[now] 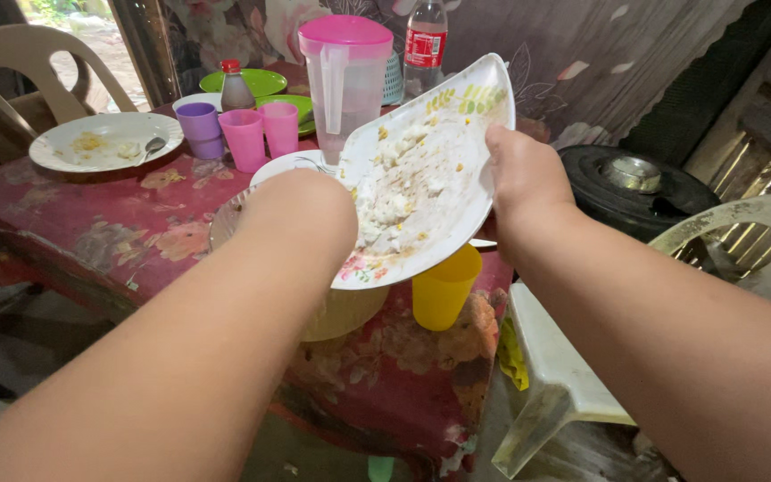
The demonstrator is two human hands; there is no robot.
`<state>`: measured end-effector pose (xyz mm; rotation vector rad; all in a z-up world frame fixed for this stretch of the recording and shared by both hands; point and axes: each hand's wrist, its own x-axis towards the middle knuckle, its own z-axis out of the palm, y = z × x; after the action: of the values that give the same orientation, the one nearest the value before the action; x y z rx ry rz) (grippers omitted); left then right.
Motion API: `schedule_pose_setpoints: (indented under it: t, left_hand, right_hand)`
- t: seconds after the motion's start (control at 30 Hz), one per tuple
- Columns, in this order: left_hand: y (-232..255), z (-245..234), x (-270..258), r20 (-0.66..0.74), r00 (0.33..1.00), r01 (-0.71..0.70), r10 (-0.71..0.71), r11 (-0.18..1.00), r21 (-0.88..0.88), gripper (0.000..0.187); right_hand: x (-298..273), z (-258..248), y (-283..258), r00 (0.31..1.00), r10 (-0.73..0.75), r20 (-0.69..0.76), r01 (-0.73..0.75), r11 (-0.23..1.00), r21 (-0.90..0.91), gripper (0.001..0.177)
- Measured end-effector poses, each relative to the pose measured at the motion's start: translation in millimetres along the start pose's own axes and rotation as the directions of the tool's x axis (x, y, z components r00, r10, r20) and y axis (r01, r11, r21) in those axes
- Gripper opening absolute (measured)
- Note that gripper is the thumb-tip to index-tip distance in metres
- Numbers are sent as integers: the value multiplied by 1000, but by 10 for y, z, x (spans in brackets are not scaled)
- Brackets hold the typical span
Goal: The person gathers leftover rice from several plates into a metal bowl, then pours a yellow liquid from a glass bowl over the rice. The person places the metal bowl on a black container and scrapes remaining rice from the plates into the glass bowl.
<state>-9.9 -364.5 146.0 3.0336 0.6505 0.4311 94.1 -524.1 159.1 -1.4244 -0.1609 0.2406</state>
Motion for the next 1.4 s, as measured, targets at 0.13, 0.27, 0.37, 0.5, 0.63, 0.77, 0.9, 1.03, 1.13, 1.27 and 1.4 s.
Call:
schedule_pose_setpoints:
  t: [0.13, 0.27, 0.37, 0.5, 0.63, 0.77, 0.9, 1.03, 1.13, 1.27, 1.4]
  left_hand:
    - [118, -87, 43, -24, 999, -27, 25, 995, -97, 23]
    - [301, -8, 206, -69, 992, 72, -104, 927, -369, 25]
    - [85, 142, 162, -26, 990, 123, -138, 941, -315, 24]
    - [-175, 189, -44, 102, 992, 90, -80, 992, -91, 22]
    - [124, 100, 33, -20, 997, -70, 69, 991, -115, 22]
    - [370, 144, 109, -220, 966, 17, -132, 889, -457, 29]
    - [-10, 199, 18, -52, 989, 113, -141, 927, -357, 24]
    - [85, 127, -259, -9, 996, 79, -86, 945, -317, 25]
    - [454, 29, -447, -85, 995, 3, -47, 888, -460, 26]
    - [419, -13, -533, -15, 986, 129, -167, 810, -572, 27]
    - [158, -24, -566, 117, 957, 290, -265, 864, -412, 35]
  right_hand:
    - [31, 25, 8, 998, -20, 55, 17, 998, 54, 47]
    - [8, 101, -4, 993, -20, 115, 9, 996, 91, 46]
    - [80, 97, 2, 998, -44, 50, 38, 993, 114, 45]
    - [271, -58, 6, 957, -288, -9, 288, 957, -46, 50]
    - [333, -32, -8, 978, -208, -26, 208, 978, -23, 43]
    - [289, 39, 78, 947, -311, 81, 316, 947, -58, 43]
    - [342, -11, 122, 943, -333, 32, 333, 943, -4, 43]
    - [492, -71, 106, 840, -542, -14, 500, 784, -369, 49]
    - [430, 18, 88, 929, -367, -34, 362, 926, -110, 47]
    - [346, 75, 23, 956, -290, -53, 290, 957, -12, 47]
    - [356, 39, 14, 942, -332, -48, 335, 941, 46, 46]
